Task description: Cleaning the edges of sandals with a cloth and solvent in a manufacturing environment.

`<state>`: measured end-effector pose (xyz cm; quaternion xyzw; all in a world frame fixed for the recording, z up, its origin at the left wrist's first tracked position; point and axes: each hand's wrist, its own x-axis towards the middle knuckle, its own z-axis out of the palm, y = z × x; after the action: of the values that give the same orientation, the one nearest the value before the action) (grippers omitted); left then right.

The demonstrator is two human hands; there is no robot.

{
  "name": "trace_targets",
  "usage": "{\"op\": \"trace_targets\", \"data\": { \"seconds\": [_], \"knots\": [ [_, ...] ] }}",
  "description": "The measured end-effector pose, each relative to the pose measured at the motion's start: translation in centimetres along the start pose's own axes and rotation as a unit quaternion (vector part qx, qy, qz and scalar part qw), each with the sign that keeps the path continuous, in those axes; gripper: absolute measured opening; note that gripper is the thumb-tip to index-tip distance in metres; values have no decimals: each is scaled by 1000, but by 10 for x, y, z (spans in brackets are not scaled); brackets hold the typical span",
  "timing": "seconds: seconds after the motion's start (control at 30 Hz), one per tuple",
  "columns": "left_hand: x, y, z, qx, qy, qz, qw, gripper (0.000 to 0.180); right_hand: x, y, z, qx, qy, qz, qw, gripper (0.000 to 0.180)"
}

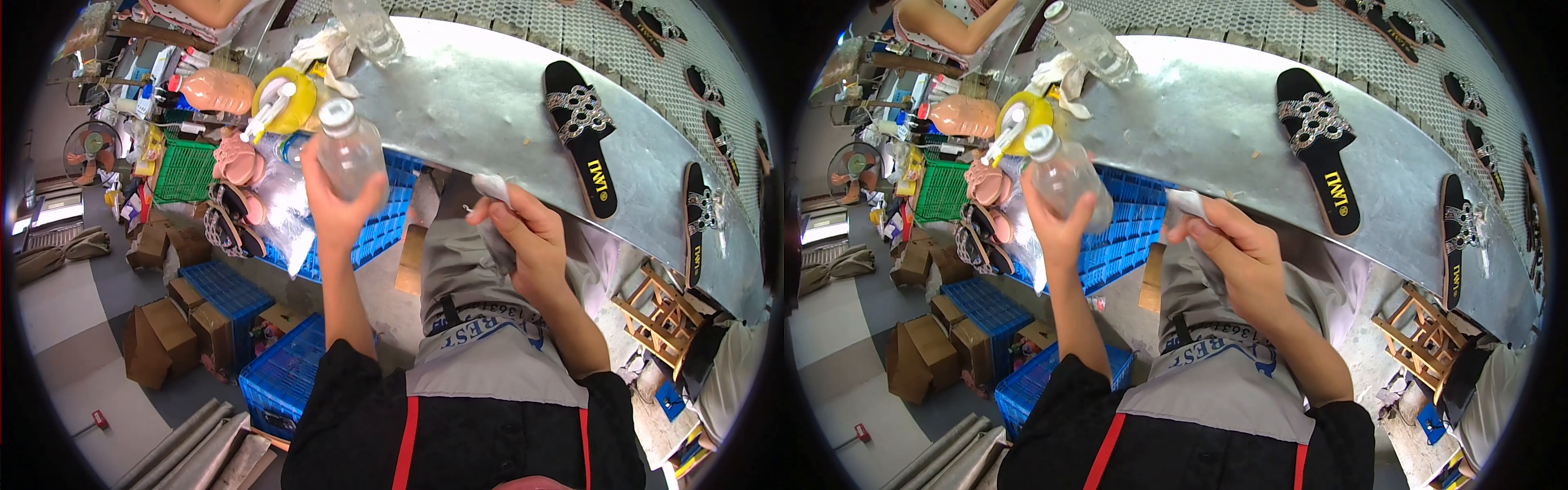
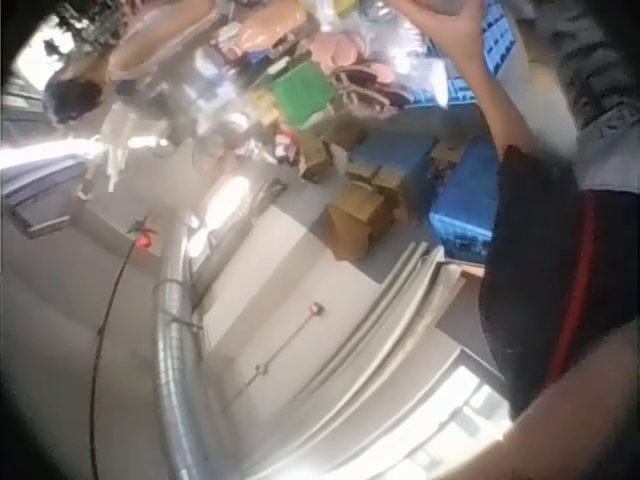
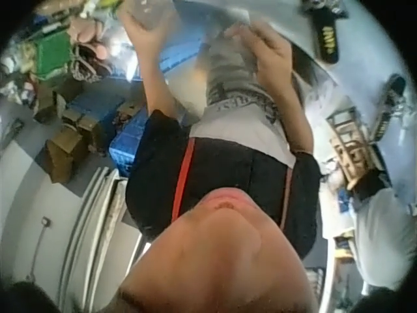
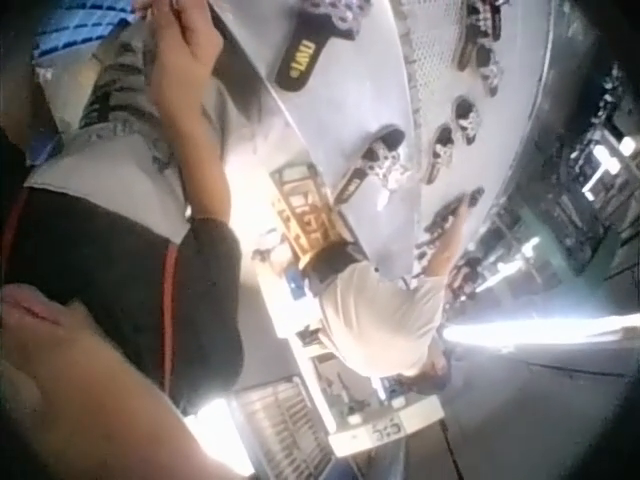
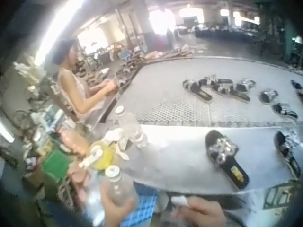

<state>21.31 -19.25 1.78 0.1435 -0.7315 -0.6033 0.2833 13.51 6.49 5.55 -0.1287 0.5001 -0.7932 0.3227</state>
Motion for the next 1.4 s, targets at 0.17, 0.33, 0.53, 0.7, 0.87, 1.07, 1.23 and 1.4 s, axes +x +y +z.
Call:
{"op": "trace_targets", "data": {
  "seconds": [0.17, 0.33, 0.53, 0.7, 0.87, 1.07, 1.23, 1.4],
  "knots": [
    [-78, -11, -22, -54, -124, -195, 971, 87, 28, 36, 16, 26, -62, 160, 985, 36],
    [-129, -23, -35, -36, -180, -313, 932, 97, 31, 93, 17, 71, -70, 229, 968, 38],
    [-151, -16, -44, -87, -150, -428, 887, 88, 28, 126, 17, 25, -115, 259, 959, 37],
    [-150, -5, -47, -154, -128, -512, 836, 89, 28, 136, 21, 0, -122, 298, 947, 37],
    [-138, 7, -48, -186, -116, -545, 809, 83, 35, 138, 27, -8, -128, 316, 940, 37],
    [-135, 3, -55, -143, -104, -540, 823, 85, 45, 139, 34, -19, -129, 325, 937, 38],
    [-125, -6, -61, -66, -139, -448, 881, 84, 51, 123, 37, 39, -135, 265, 954, 39],
    [-72, 10, -52, 42, -121, -215, 968, 107, 51, 71, 37, 81, -136, 127, 979, 38]
  ]
}}
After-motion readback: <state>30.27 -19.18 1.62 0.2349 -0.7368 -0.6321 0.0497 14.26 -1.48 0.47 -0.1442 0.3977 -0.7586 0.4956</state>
